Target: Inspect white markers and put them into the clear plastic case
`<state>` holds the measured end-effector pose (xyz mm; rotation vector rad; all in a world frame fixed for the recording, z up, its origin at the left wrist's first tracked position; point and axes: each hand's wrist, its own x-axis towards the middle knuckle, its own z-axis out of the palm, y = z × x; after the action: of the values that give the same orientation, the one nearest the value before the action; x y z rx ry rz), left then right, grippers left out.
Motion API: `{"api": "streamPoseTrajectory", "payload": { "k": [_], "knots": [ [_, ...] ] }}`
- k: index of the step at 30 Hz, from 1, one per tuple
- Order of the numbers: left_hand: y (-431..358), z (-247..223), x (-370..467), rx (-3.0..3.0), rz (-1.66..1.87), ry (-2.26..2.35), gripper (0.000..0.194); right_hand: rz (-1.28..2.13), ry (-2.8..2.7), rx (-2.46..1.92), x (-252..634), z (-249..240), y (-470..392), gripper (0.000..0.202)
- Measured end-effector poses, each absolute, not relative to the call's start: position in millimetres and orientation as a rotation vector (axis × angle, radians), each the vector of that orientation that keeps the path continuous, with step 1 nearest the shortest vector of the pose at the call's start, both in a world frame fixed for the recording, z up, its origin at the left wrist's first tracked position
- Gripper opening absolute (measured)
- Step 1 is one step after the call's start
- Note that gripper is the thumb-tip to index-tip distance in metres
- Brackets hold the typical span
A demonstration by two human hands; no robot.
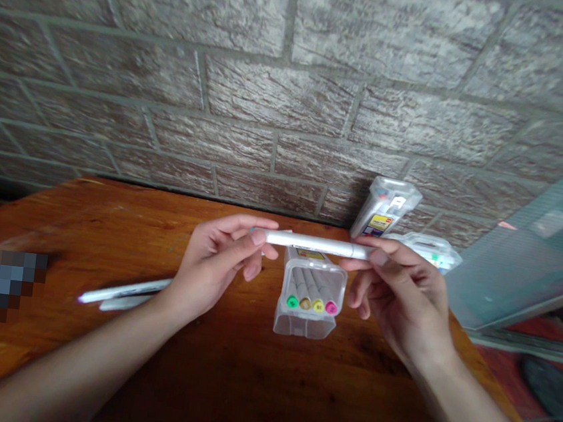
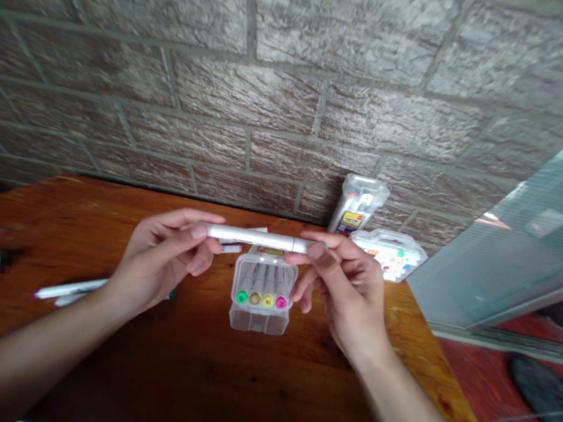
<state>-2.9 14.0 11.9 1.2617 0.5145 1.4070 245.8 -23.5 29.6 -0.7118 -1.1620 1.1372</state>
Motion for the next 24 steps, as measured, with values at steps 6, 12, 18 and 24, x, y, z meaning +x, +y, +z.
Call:
{"api": "streamPoseTrajectory", "payload": {
  "k": [6, 12, 18, 24],
  "knots": [
    [11.8, 9.3, -1.0, 1.446, 1.465, 0.66, 0.015, 0.925, -1.259, -0.768, 242.9, 26.0, -23.2, 0.015],
    [5.3, 19.3, 5.6, 1.613, 1.544, 0.747, 0.013, 0.771, -1.313, -0.819, 241.1, 19.8, -23.5, 0.019],
    [6.0, 18.9, 6.0, 1.682, 1.584, 0.759, 0.016, 0.77, -1.337, -0.836, 239.6, 23.5, -26.1, 0.018],
    [5.2, 18.7, 4.2, 1.674, 1.556, 0.754, 0.014, 0.789, -1.347, -0.852, 240.0, 26.5, -27.3, 0.015]
  ]
}}
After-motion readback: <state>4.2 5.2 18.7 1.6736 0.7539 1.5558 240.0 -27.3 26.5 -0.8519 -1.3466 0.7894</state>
